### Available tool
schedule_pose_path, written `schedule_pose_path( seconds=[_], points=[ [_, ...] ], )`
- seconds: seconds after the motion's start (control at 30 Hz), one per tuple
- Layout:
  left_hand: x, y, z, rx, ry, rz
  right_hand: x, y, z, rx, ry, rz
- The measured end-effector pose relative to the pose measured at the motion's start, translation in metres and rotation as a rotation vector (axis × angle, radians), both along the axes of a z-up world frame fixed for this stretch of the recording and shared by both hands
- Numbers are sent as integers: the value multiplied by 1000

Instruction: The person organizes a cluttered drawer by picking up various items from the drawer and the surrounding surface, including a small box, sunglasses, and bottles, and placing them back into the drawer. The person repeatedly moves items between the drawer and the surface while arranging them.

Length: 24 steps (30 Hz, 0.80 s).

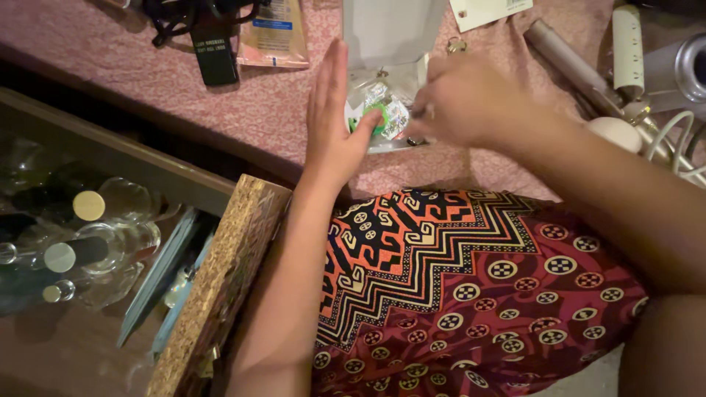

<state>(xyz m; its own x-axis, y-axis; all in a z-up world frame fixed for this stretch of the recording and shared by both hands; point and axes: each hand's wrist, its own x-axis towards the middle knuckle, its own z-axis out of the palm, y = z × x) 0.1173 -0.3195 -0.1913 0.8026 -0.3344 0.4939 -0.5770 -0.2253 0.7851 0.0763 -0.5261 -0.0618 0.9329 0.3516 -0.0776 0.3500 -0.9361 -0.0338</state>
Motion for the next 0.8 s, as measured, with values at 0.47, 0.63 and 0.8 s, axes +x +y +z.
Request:
schedule_pose_path(
  seconds=[0.47,0.63,0.8],
  points=[
    [-7,2,20,177,-19,-6,-1,-4,-15,-112,80,-41],
    [-4,4,24,189,-32,-28,13,-6,-23,140,367,-130],
    [-8,-1,17,143,-84,35,10,-10,-21,315,-23,37]
  ],
)
